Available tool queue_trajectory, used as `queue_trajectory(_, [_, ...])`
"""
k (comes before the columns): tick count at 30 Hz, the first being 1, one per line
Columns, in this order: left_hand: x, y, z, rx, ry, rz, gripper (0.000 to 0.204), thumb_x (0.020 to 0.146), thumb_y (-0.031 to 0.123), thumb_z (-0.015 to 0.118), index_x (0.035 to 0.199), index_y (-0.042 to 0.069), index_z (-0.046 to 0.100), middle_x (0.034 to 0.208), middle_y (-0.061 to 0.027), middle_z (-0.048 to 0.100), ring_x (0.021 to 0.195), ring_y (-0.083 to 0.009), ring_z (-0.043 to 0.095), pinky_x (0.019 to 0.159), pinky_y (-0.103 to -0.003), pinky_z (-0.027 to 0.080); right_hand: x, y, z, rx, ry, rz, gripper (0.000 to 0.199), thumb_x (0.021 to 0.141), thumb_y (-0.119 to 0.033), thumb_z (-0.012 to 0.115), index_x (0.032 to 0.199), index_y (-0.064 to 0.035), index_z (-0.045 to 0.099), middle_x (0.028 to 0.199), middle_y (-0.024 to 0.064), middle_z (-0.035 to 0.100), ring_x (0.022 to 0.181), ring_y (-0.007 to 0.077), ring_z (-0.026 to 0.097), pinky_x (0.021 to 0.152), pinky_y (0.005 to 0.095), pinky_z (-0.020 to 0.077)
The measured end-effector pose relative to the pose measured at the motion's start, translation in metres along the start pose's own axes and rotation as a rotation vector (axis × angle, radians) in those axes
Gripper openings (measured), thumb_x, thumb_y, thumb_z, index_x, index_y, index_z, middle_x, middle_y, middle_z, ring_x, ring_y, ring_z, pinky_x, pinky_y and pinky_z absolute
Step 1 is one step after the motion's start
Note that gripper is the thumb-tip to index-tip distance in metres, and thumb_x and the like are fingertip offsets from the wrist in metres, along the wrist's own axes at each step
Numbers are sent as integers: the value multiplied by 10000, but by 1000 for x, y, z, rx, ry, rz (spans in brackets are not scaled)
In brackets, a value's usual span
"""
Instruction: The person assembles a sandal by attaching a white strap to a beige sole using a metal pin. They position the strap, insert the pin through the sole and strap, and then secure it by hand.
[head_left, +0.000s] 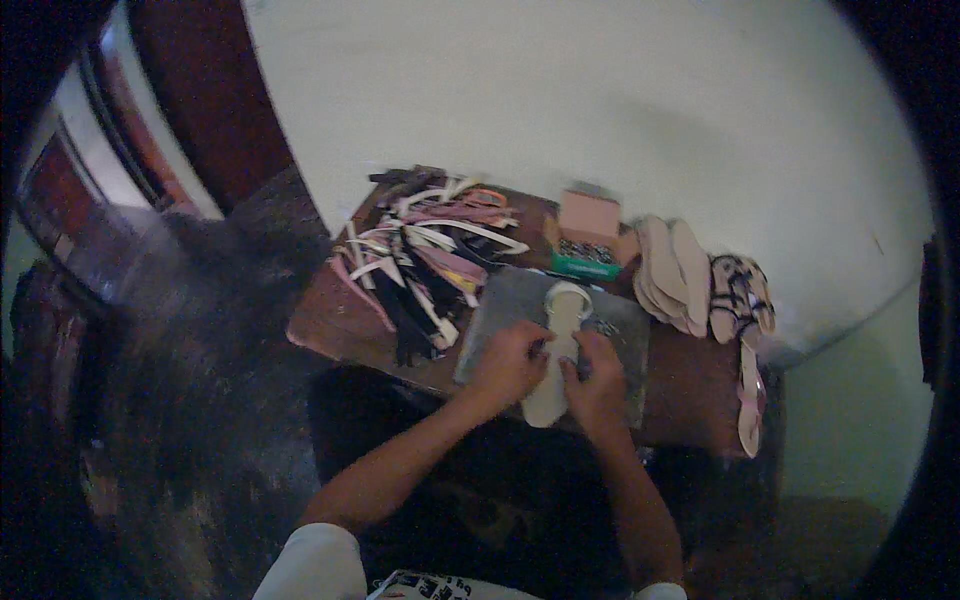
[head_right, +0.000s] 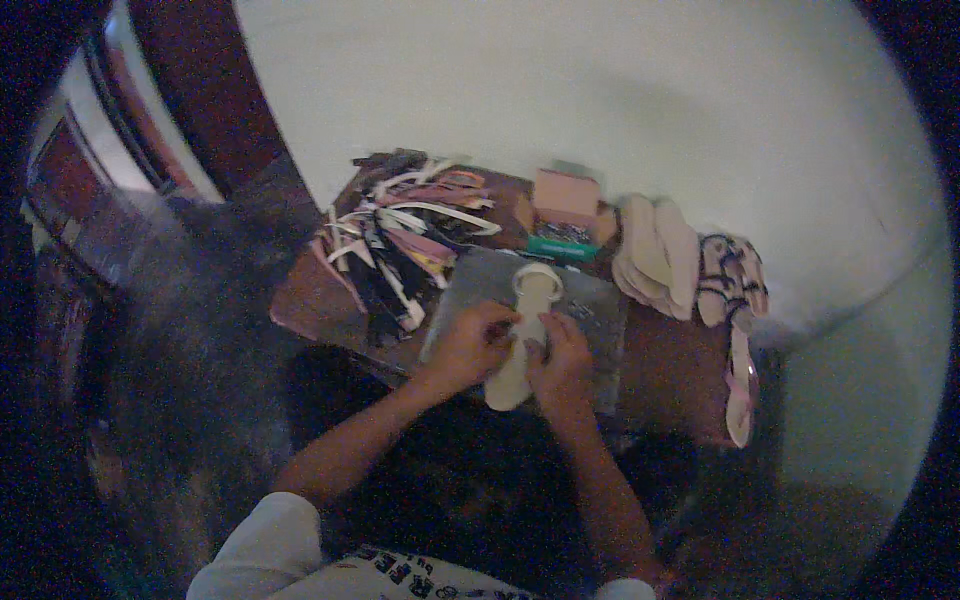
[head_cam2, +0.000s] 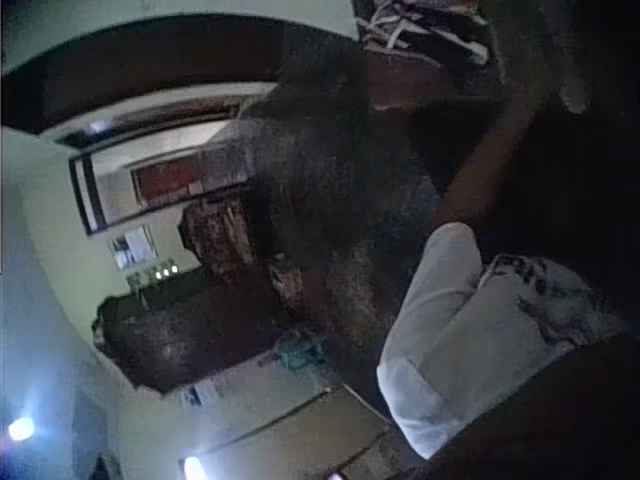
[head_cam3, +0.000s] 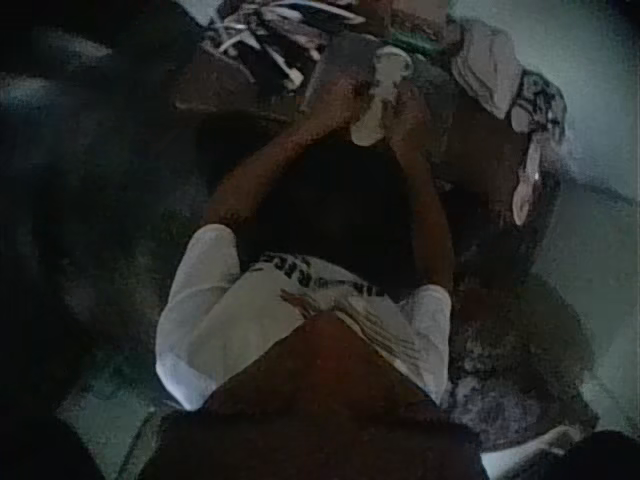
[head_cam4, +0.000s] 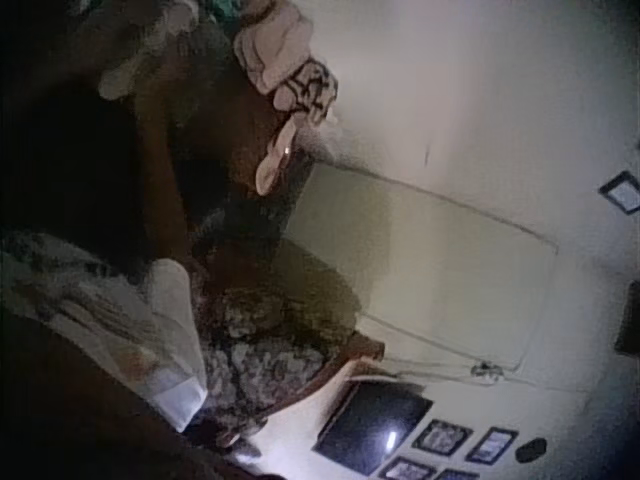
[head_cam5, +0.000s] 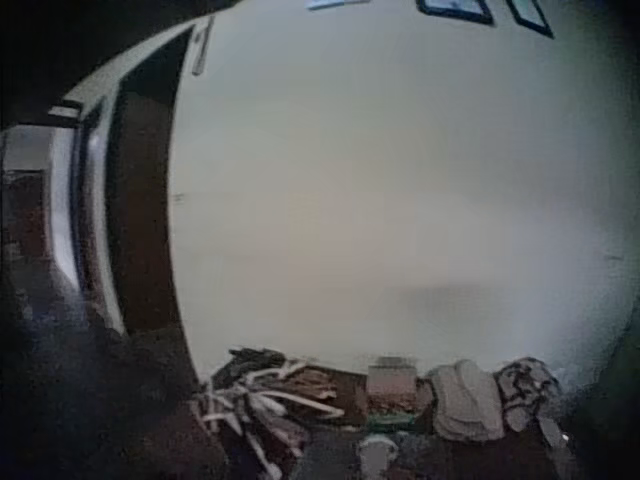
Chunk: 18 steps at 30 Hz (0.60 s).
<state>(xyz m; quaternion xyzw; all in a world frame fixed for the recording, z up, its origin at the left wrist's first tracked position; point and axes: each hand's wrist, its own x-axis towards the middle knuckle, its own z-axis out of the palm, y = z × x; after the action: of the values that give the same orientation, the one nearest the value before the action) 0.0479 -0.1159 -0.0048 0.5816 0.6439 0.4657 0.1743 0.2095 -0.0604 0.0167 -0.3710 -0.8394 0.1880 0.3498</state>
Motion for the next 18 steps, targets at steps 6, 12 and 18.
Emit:
queue_trajectory(6, [14,15,-40,-63,90,-78,204,858,103,717,1047,25,721,1003,-145,736,902,-292,720,831,-367,559,7,-15,9,-65,69,-220,278,821,-44,717,1089,5,660,1125,184,660,1031,390,628,917,468,506])
queue_trajectory(12, [46,-6,-128,-27,466,-151,179,866,114,730,1018,20,734,941,-143,748,861,-235,725,799,-351,558,24,-64,16,32,-6,-350,218,822,-48,720,1030,-10,667,1089,167,662,1019,377,612,906,459,491])
queue_trajectory(18, [35,-80,-211,79,743,-345,200,847,136,712,1039,92,753,955,-102,757,851,-261,728,785,-356,549,72,-107,59,58,-38,-396,250,846,-92,698,1086,-28,673,1162,146,638,1074,366,585,941,461,475])
